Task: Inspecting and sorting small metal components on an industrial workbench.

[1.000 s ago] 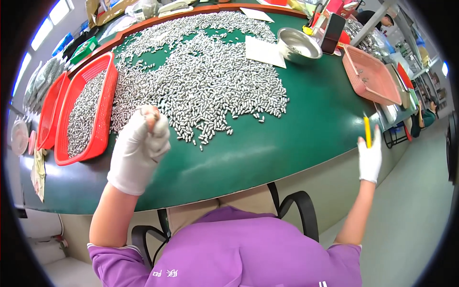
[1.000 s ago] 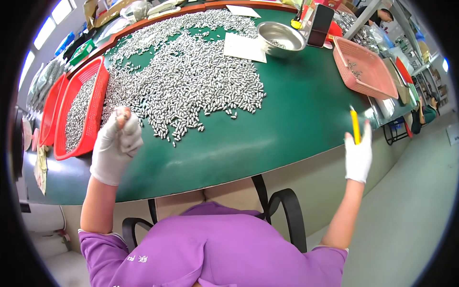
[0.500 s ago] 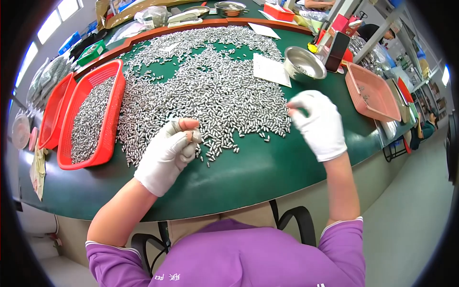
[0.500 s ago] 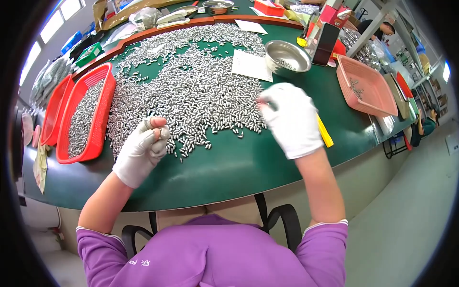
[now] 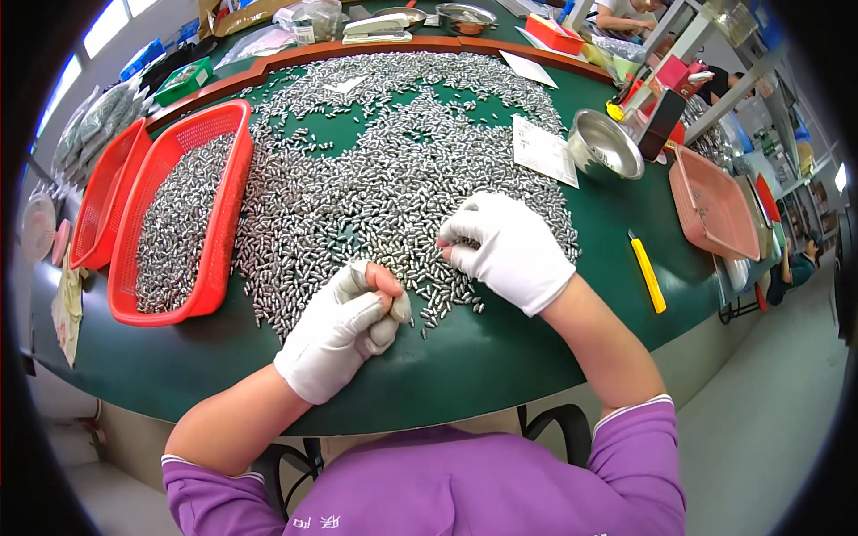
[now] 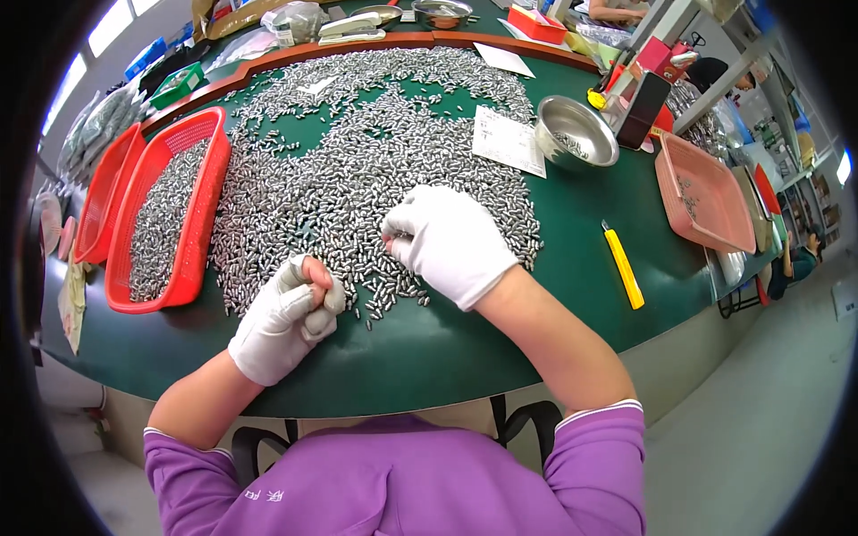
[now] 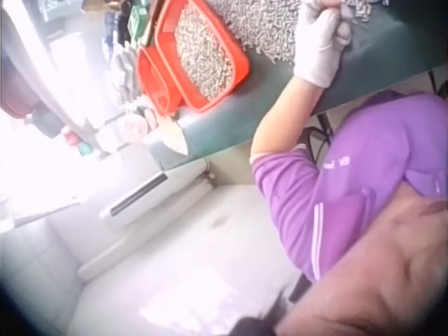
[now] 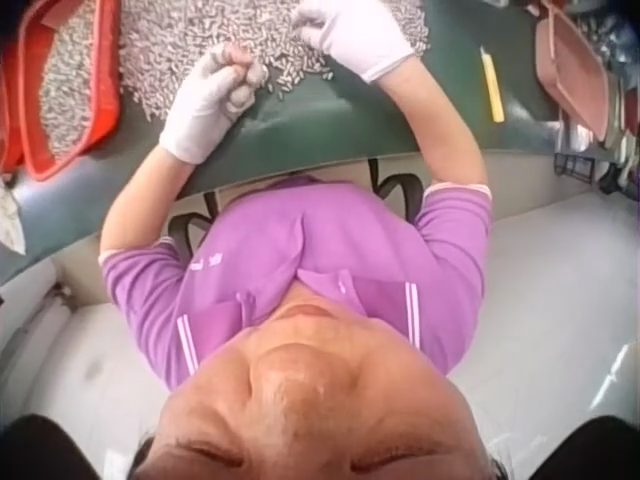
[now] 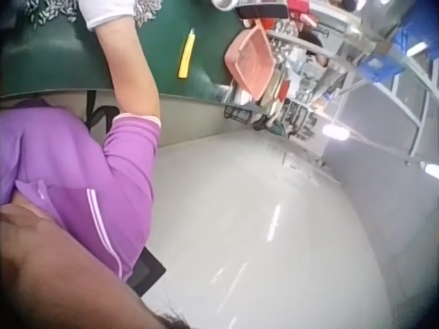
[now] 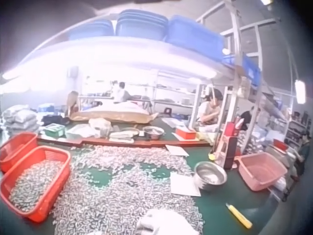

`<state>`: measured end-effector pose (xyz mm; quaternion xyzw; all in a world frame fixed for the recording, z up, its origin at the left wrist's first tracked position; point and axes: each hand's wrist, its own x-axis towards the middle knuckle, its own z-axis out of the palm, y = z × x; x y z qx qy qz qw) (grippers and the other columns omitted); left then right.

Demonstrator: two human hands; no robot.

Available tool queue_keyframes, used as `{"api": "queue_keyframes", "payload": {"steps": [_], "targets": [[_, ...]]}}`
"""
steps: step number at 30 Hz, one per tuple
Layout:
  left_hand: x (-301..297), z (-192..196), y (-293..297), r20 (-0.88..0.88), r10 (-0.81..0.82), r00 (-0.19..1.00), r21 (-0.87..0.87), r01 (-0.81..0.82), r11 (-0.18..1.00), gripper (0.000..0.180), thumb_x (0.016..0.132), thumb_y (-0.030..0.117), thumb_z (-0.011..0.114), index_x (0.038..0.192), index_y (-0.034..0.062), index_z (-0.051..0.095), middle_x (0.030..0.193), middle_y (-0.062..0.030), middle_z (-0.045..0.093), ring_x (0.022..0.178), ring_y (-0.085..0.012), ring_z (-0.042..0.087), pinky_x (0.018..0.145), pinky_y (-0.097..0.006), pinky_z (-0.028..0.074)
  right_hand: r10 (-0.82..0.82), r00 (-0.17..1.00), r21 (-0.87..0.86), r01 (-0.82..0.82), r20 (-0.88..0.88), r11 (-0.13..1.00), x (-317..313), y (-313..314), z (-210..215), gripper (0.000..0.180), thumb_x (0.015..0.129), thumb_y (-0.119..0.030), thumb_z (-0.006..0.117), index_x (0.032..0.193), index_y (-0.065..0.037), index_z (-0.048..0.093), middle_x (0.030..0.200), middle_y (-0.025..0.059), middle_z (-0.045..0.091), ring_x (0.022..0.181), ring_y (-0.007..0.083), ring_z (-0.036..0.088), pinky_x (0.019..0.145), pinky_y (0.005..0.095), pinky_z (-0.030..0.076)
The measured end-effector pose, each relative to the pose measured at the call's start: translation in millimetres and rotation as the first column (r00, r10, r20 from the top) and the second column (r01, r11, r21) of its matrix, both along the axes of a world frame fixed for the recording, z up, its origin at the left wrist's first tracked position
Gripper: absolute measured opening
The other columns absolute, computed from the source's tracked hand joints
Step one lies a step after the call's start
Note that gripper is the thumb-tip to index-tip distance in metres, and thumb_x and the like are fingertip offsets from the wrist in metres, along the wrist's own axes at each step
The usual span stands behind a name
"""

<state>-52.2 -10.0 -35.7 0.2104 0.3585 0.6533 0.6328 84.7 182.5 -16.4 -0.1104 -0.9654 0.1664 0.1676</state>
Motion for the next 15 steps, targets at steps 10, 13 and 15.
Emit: {"api": "queue_keyframes", "payload": {"steps": [10, 13, 15], "targets": [[-2, -4, 3, 0.162, -0.031, 0.986, 0.013, 0.03, 0.999, 0.026, 0.093, 0.017, 0.057, 0.116, 0.0052, 0.052, 0.094, -0.0024, 0.059, 0.071, -0.0063, 0.05, 0.068, -0.02, 0.042, -0.12, 0.993, 0.104, 0.121, -0.009, 0.987, -1, -17, -8, 0.009, 0.075, -0.016, 0.071, 0.078, -0.01, 0.065, 0.081, 0.007, 0.059, 0.079, 0.0266, 0.059, 0.072, 0.0381, 0.048], [-2, -4, 2, 0.132, -0.034, 0.991, -0.04, 0.039, 0.998, 0.032, 0.09, 0.018, 0.063, 0.116, 0.0062, 0.049, 0.096, -0.0022, 0.058, 0.072, -0.0057, 0.049, 0.068, -0.02, 0.041, -0.059, 0.986, -0.036, 0.054, -0.153, 0.998, -3, -17, -6, 0.009, 0.074, -0.008, 0.072, 0.08, -0.007, 0.066, 0.084, 0.0077, 0.06, 0.079, 0.0232, 0.06, 0.069, 0.0351, 0.049], [1, 1, 2, 0.09, -0.017, 0.996, -0.109, 0.027, 0.994, 0.031, 0.09, 0.018, 0.064, 0.115, 0.0069, 0.049, 0.096, -0.0014, 0.058, 0.072, -0.0051, 0.049, 0.069, -0.019, 0.041, -0.019, 0.975, -0.368, -0.065, -0.22, 0.927, -2, -28, 2, 0.012, 0.073, -0.003, 0.073, 0.083, -0.006, 0.066, 0.085, 0.0075, 0.059, 0.079, 0.0199, 0.06, 0.069, 0.0311, 0.049]]}}
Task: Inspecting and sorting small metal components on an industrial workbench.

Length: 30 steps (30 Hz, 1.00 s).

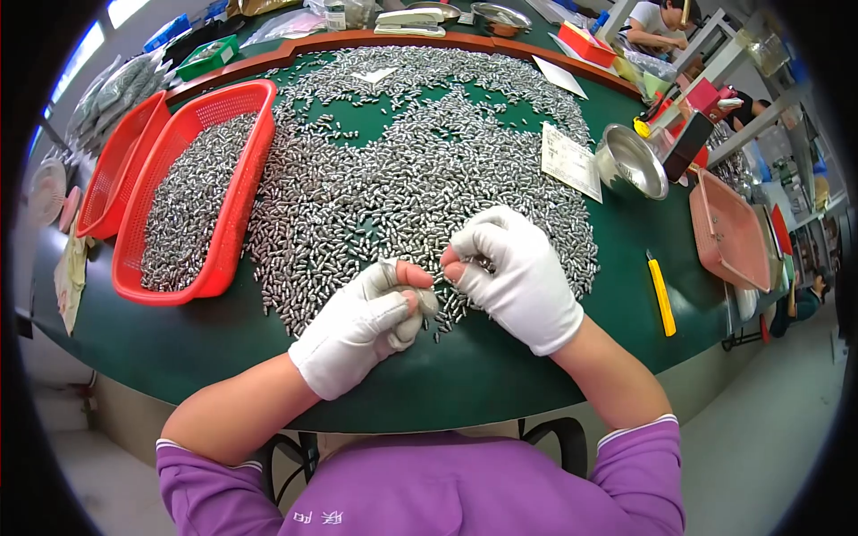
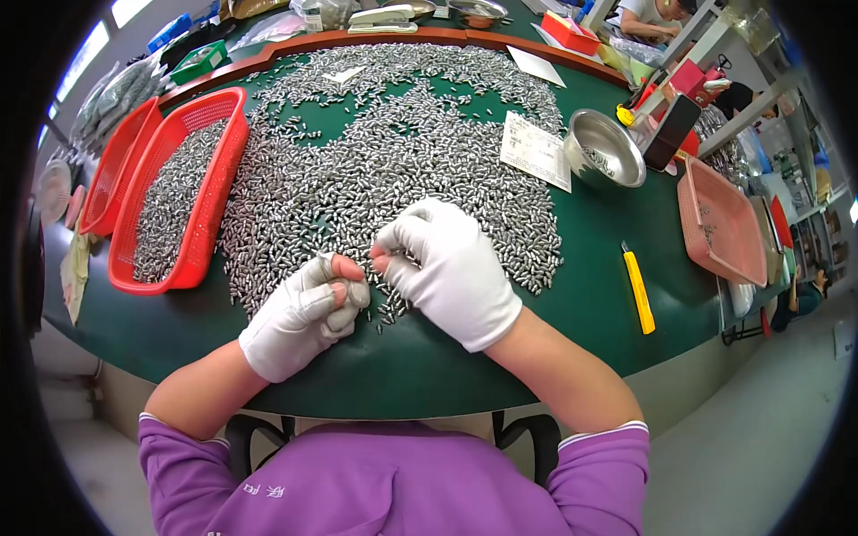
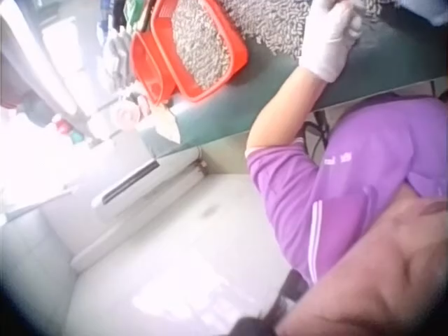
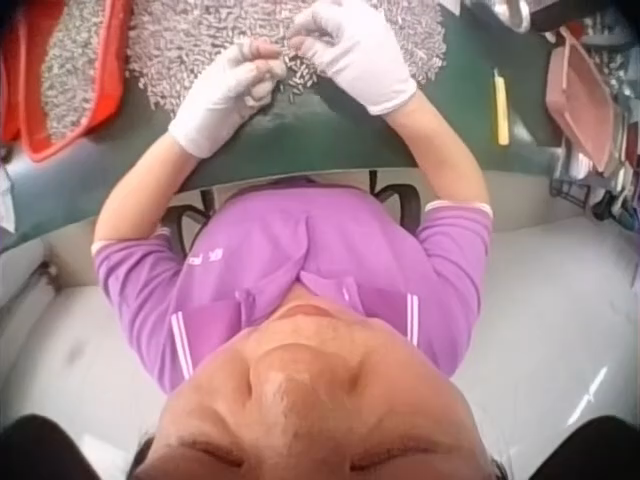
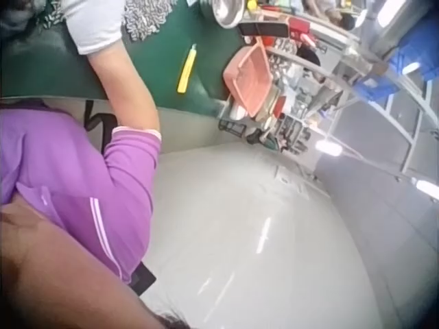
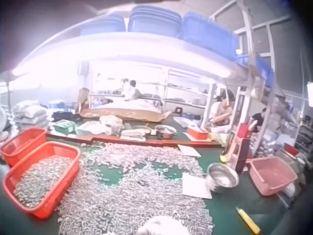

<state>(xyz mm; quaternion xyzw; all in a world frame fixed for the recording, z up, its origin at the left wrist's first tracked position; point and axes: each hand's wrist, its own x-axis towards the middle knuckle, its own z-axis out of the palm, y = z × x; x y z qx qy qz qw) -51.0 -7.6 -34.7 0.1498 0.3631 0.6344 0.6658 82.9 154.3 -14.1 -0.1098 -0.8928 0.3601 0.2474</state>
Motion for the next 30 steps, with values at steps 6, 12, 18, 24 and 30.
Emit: {"api": "queue_keyframes", "payload": {"steps": [6, 12, 18, 24, 30], "targets": [[5, 5, 1, -0.05, -0.012, 0.999, -0.037, 0.011, 0.999, 0.023, 0.092, 0.015, 0.061, 0.111, 0.007, 0.052, 0.093, 0.0003, 0.056, 0.071, -0.0053, 0.046, 0.066, -0.019, 0.04, 0.119, 0.992, -0.3, -0.106, 0.027, 0.948, 5, -19, 4, 0.008, 0.08, -0.004, 0.072, 0.086, -0.006, 0.067, 0.089, 0.0033, 0.055, 0.078, 0.011, 0.055, 0.069, 0.024, 0.046], [3, 4, 0, -0.052, -0.009, 0.999, -0.037, 0.007, 0.999, 0.02, 0.093, 0.016, 0.061, 0.108, 0.0064, 0.053, 0.09, -0.0014, 0.057, 0.068, -0.0058, 0.047, 0.063, -0.02, 0.04, 0.096, 0.995, -0.387, -0.083, 0.016, 0.918, 3, -18, 4, 0.013, 0.078, -0.005, 0.073, 0.09, -0.006, 0.069, 0.085, 0.0056, 0.06, 0.075, 0.0153, 0.061, 0.069, 0.0263, 0.049], [3, 5, 1, -0.089, 0.01, 0.996, -0.078, -0.017, 0.997, 0.018, 0.092, 0.017, 0.061, 0.104, 0.0076, 0.052, 0.09, -0.0025, 0.061, 0.069, -0.0061, 0.05, 0.063, -0.02, 0.041, 0.114, 0.993, -0.306, -0.118, -0.031, 0.945, 3, -19, -1, 0.014, 0.078, -0.001, 0.072, 0.089, -0.006, 0.066, 0.09, 0.0051, 0.058, 0.078, 0.0126, 0.058, 0.067, 0.0263, 0.047], [2, 0, -1, -0.06, 0.009, 0.998, -0.043, -0.011, 0.999, 0.02, 0.093, 0.02, 0.062, 0.105, 0.009, 0.052, 0.089, -0.0029, 0.062, 0.069, -0.0059, 0.051, 0.064, -0.02, 0.042, 0.187, 0.959, 0.13, -0.161, -0.215, 0.978, -1, -11, 2, 0.019, 0.069, -0.002, 0.073, 0.087, -0.006, 0.068, 0.077, 0.0081, 0.062, 0.069, 0.0239, 0.061, 0.061, 0.0327, 0.05], [3, 1, 0, -0.059, 0.029, 0.998, -0.036, -0.031, 0.999, 0.021, 0.093, 0.022, 0.063, 0.105, 0.009, 0.052, 0.089, -0.0023, 0.061, 0.068, -0.0057, 0.051, 0.063, -0.02, 0.042, 0.206, 0.953, 0.229, -0.154, -0.222, 0.961, -4, -9, 4, 0.017, 0.068, -0.005, 0.073, 0.083, -0.007, 0.067, 0.072, 0.008, 0.061, 0.062, 0.0271, 0.059, 0.056, 0.0355, 0.048]]}}
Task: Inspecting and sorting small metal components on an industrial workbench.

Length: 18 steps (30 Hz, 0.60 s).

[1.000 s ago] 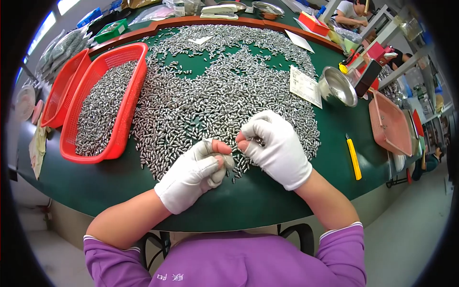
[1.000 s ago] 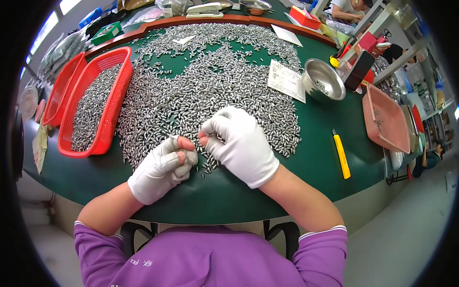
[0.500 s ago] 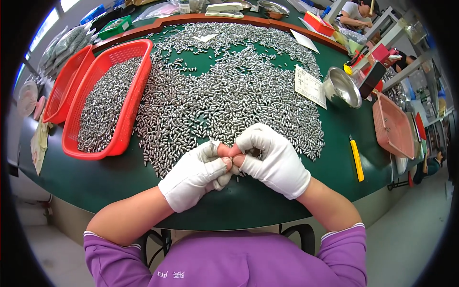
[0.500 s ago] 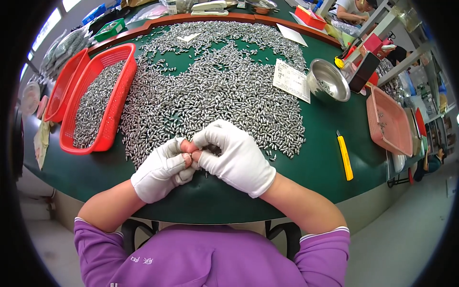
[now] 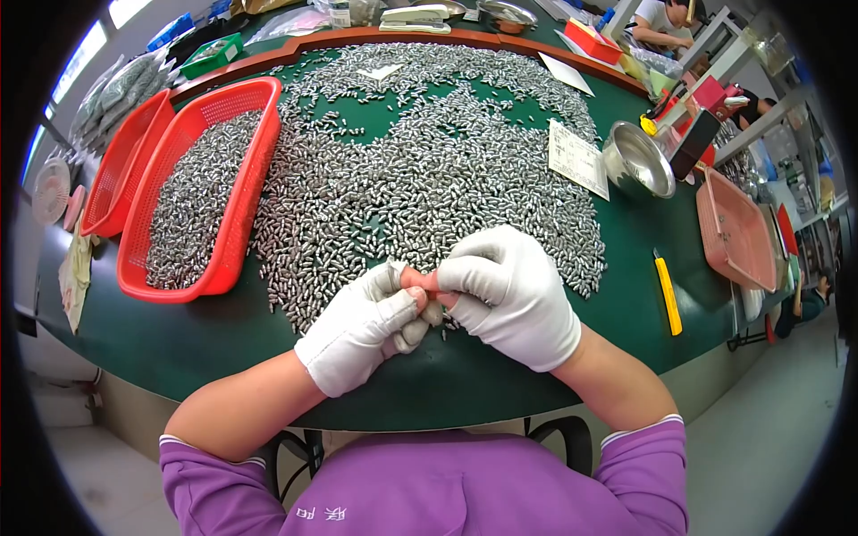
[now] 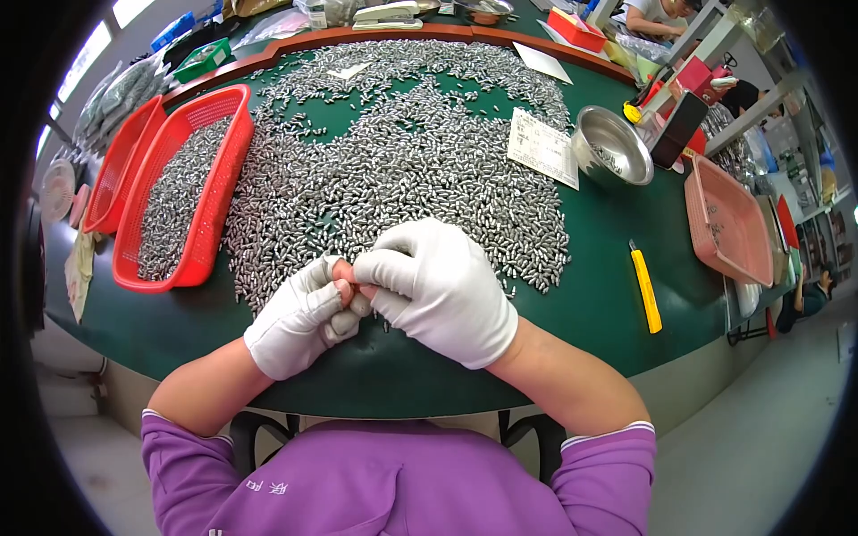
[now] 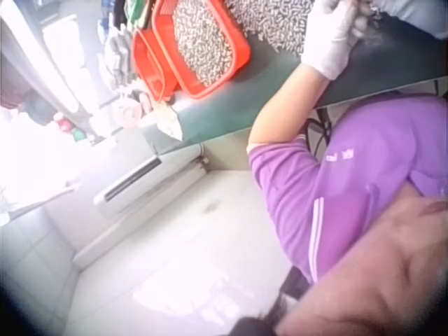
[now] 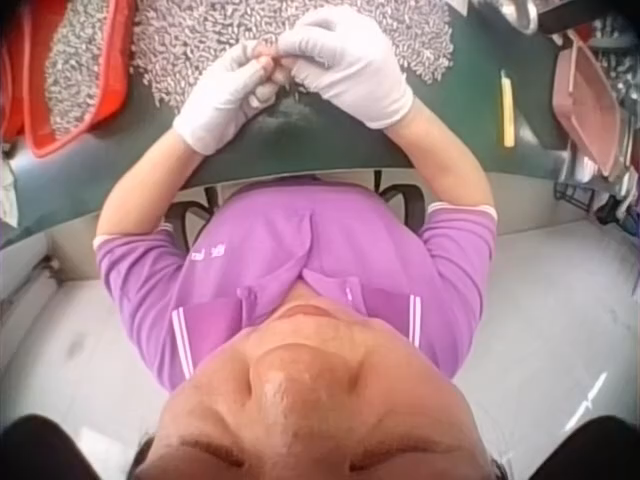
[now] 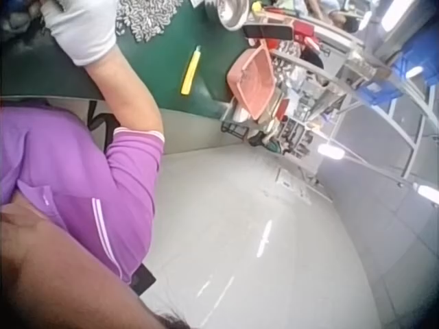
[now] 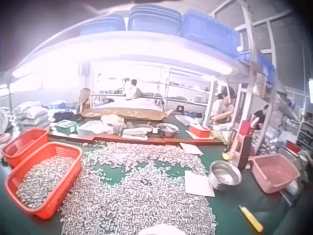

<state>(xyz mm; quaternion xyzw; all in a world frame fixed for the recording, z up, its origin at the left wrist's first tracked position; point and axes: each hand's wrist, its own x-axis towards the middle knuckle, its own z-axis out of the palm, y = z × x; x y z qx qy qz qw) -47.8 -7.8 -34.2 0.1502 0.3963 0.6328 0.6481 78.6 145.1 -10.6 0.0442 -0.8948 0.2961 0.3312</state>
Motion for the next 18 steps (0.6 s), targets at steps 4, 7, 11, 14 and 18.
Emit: {"api": "queue_keyframes", "payload": {"steps": [4, 7, 11, 14, 18], "targets": [[-3, 0, -1, 0.011, -0.008, 1.0, 0.024, 0.007, 1.0, 0.02, 0.093, 0.022, 0.062, 0.104, 0.0089, 0.052, 0.088, -0.0017, 0.06, 0.067, -0.0054, 0.05, 0.063, -0.019, 0.042, -0.063, 0.998, 0.126, 0.06, 0.013, 0.99, 0, 4, 8, 0.014, 0.068, -0.005, 0.072, 0.081, -0.007, 0.067, 0.073, 0.0078, 0.061, 0.063, 0.0272, 0.06, 0.055, 0.0366, 0.048], [-4, 0, 1, 0.017, 0.007, 1.0, 0.034, -0.008, 0.999, 0.017, 0.094, 0.021, 0.061, 0.103, 0.0091, 0.052, 0.087, -0.0012, 0.059, 0.066, -0.0048, 0.05, 0.062, -0.018, 0.042, -0.211, 0.976, 0.131, 0.215, -0.049, 0.968, 4, 18, 4, 0.019, 0.068, 0.003, 0.074, 0.083, -0.007, 0.067, 0.076, 0.0074, 0.062, 0.069, 0.0251, 0.061, 0.061, 0.0342, 0.049], [-5, -3, 2, 0.025, 0.006, 1.0, 0.029, -0.006, 1.0, 0.017, 0.094, 0.021, 0.061, 0.103, 0.0089, 0.052, 0.087, -0.0012, 0.059, 0.066, -0.0046, 0.05, 0.062, -0.018, 0.042, -0.288, 0.957, 0.082, 0.29, -0.038, 0.953, 5, 23, 4, 0.019, 0.069, 0.004, 0.074, 0.084, -0.007, 0.067, 0.082, 0.0069, 0.063, 0.076, 0.0229, 0.061, 0.066, 0.0329, 0.05], [-4, -1, 2, 0.022, -0.003, 1.0, 0.032, 0.002, 1.0, 0.018, 0.094, 0.02, 0.061, 0.104, 0.0088, 0.052, 0.087, -0.0011, 0.059, 0.066, -0.0047, 0.05, 0.062, -0.018, 0.042, -0.2, 0.98, 0.088, 0.2, -0.005, 0.976, 6, 17, 2, 0.018, 0.07, 0.003, 0.073, 0.084, -0.006, 0.067, 0.081, 0.0074, 0.063, 0.072, 0.0243, 0.06, 0.063, 0.0336, 0.049], [-5, -2, 1, 0.029, -0.016, 0.999, 0.052, 0.015, 0.999, 0.018, 0.094, 0.02, 0.061, 0.104, 0.009, 0.052, 0.087, -0.0009, 0.058, 0.066, -0.0047, 0.049, 0.061, -0.018, 0.041, -0.075, 0.997, 0.056, 0.074, 0.016, 0.996, 2, 7, 2, 0.022, 0.065, 0.002, 0.074, 0.084, -0.007, 0.067, 0.079, 0.0072, 0.063, 0.07, 0.0255, 0.061, 0.06, 0.0345, 0.048]]}}
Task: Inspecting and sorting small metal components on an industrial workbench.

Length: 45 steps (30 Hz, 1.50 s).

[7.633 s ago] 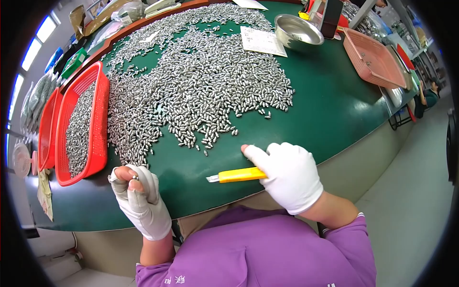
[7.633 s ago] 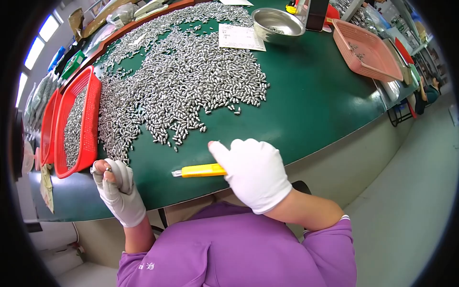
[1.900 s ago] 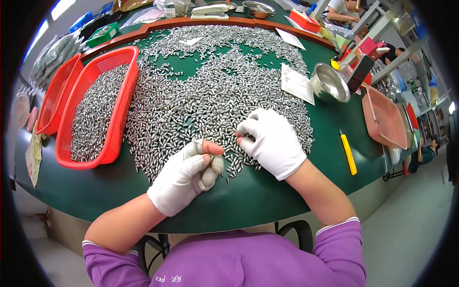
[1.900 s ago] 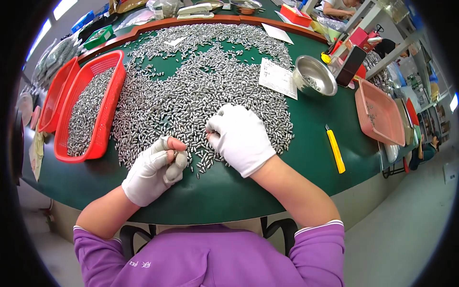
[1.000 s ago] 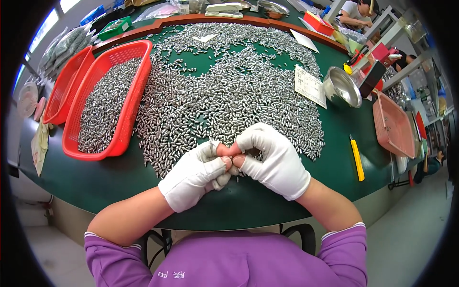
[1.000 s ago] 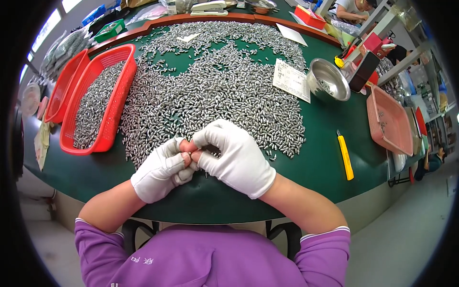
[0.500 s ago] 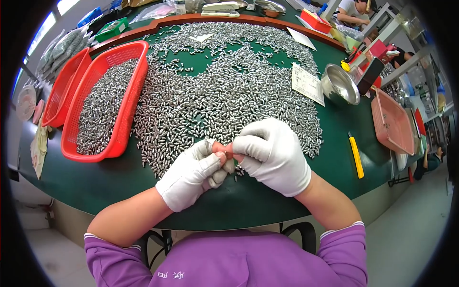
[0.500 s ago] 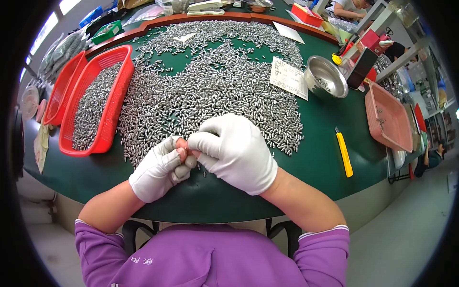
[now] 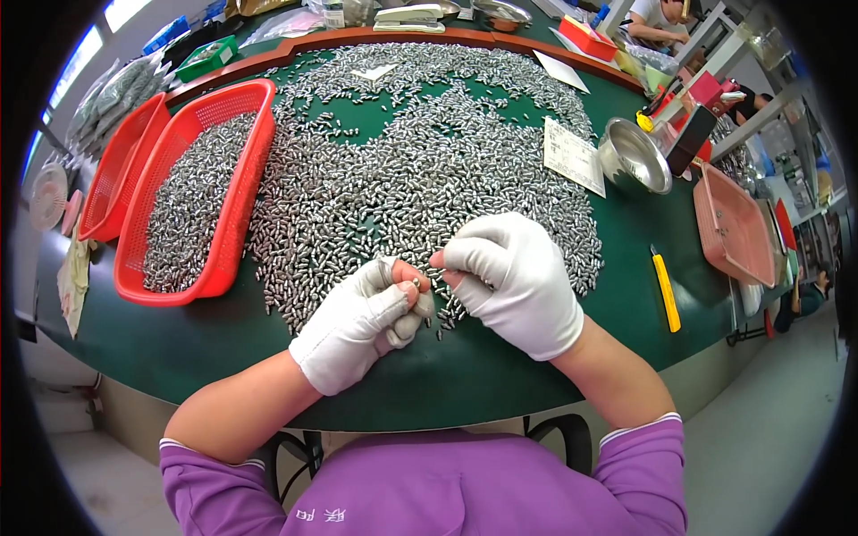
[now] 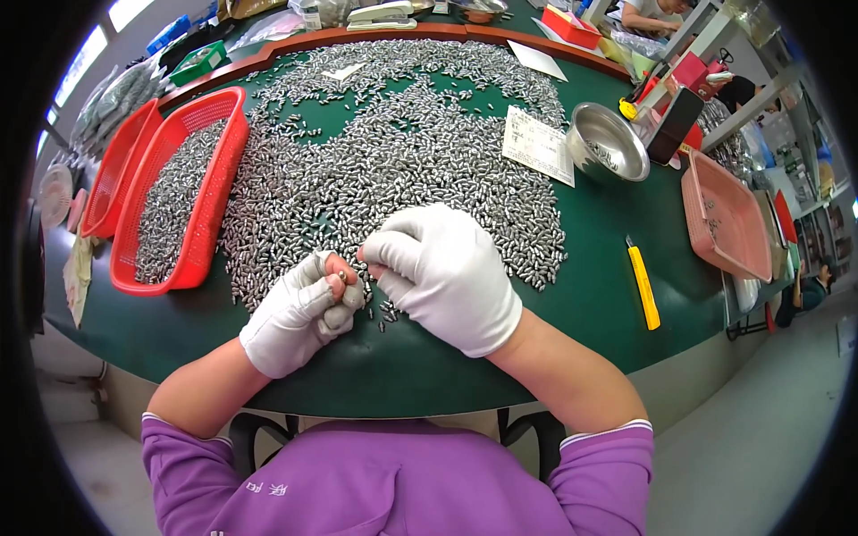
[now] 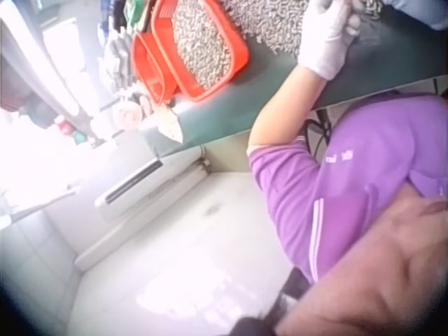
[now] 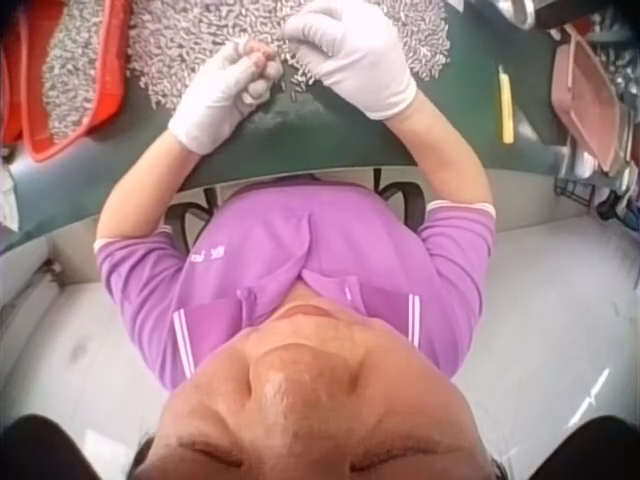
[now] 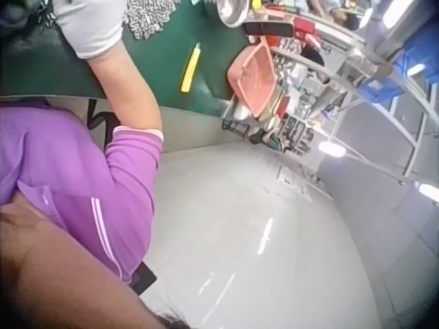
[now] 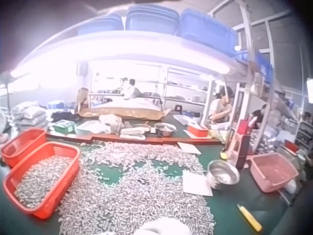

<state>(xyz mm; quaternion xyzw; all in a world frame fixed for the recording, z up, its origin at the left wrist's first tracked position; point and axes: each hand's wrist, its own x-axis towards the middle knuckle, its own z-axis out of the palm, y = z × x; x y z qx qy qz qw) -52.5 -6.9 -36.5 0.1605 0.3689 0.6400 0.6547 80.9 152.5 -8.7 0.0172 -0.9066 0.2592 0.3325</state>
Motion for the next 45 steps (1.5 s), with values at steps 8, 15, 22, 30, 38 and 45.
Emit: {"api": "queue_keyframes", "payload": {"steps": [8, 15, 22, 30, 38, 45], "targets": [[-1, 0, 1, 0.064, 0.035, 0.997, 0.017, -0.036, 0.999, 0.015, 0.094, 0.022, 0.06, 0.102, 0.0101, 0.053, 0.087, -0.0008, 0.058, 0.066, -0.0052, 0.048, 0.063, -0.018, 0.041, -0.259, 0.965, 0.161, 0.26, -0.026, 0.952, 1, 17, 0, 0.016, 0.069, 0.0, 0.072, 0.083, -0.006, 0.067, 0.08, 0.0087, 0.064, 0.072, 0.0278, 0.061, 0.065, 0.0358, 0.05], [-1, 0, 1, 0.058, 0.024, 0.998, 0.016, -0.025, 1.0, 0.014, 0.095, 0.021, 0.059, 0.101, 0.0101, 0.053, 0.087, -0.0008, 0.058, 0.066, -0.0053, 0.048, 0.062, -0.018, 0.041, -0.191, 0.981, 0.082, 0.188, 0.019, 0.979, 1, 9, 2, 0.015, 0.069, 0.001, 0.072, 0.081, -0.006, 0.067, 0.081, 0.0091, 0.064, 0.073, 0.0276, 0.062, 0.065, 0.0361, 0.05], [0, 1, 3, 0.046, 0.06, 0.997, 0.009, -0.061, 0.998, 0.017, 0.094, 0.026, 0.061, 0.099, 0.0119, 0.053, 0.082, -0.0006, 0.051, 0.063, -0.0076, 0.042, 0.059, -0.022, 0.036, -0.269, 0.96, 0.157, 0.255, 0.074, 0.954, 2, 15, -5, 0.012, 0.07, -0.002, 0.072, 0.08, -0.006, 0.067, 0.081, 0.008, 0.064, 0.075, 0.0269, 0.062, 0.067, 0.0359, 0.05], [-2, -1, 2, 0.081, 0.052, 0.995, 0.031, -0.055, 0.998, 0.015, 0.093, 0.024, 0.062, 0.098, 0.0127, 0.054, 0.085, -0.0011, 0.051, 0.062, -0.0077, 0.04, 0.058, -0.022, 0.035, -0.308, 0.932, 0.247, 0.258, 0.191, 0.934, 3, 14, -10, 0.011, 0.071, -0.005, 0.071, 0.081, -0.007, 0.067, 0.082, 0.0069, 0.064, 0.077, 0.0269, 0.062, 0.07, 0.0361, 0.051], [-2, -1, 3, 0.044, 0.018, 0.999, 0.052, -0.02, 0.998, 0.017, 0.094, 0.022, 0.061, 0.102, 0.0125, 0.05, 0.087, -0.0013, 0.055, 0.064, -0.0055, 0.043, 0.059, -0.019, 0.037, -0.227, 0.971, 0.162, 0.213, 0.071, 0.964, 1, 13, -3, 0.014, 0.069, -0.004, 0.072, 0.082, -0.006, 0.067, 0.085, 0.0089, 0.065, 0.079, 0.0285, 0.062, 0.071, 0.0373, 0.051], [-8, 2, 2, 0.035, 0.064, 0.997, 0.103, -0.067, 0.992, 0.013, 0.096, 0.023, 0.056, 0.099, 0.0118, 0.051, 0.076, 0.0024, 0.045, 0.056, -0.0056, 0.033, 0.052, -0.02, 0.028, -0.208, 0.978, 0.202, 0.199, 0.023, 0.959, -2, 13, -3, 0.014, 0.069, -0.004, 0.072, 0.082, -0.006, 0.067, 0.084, 0.0076, 0.065, 0.077, 0.0279, 0.062, 0.069, 0.0375, 0.051]]}}
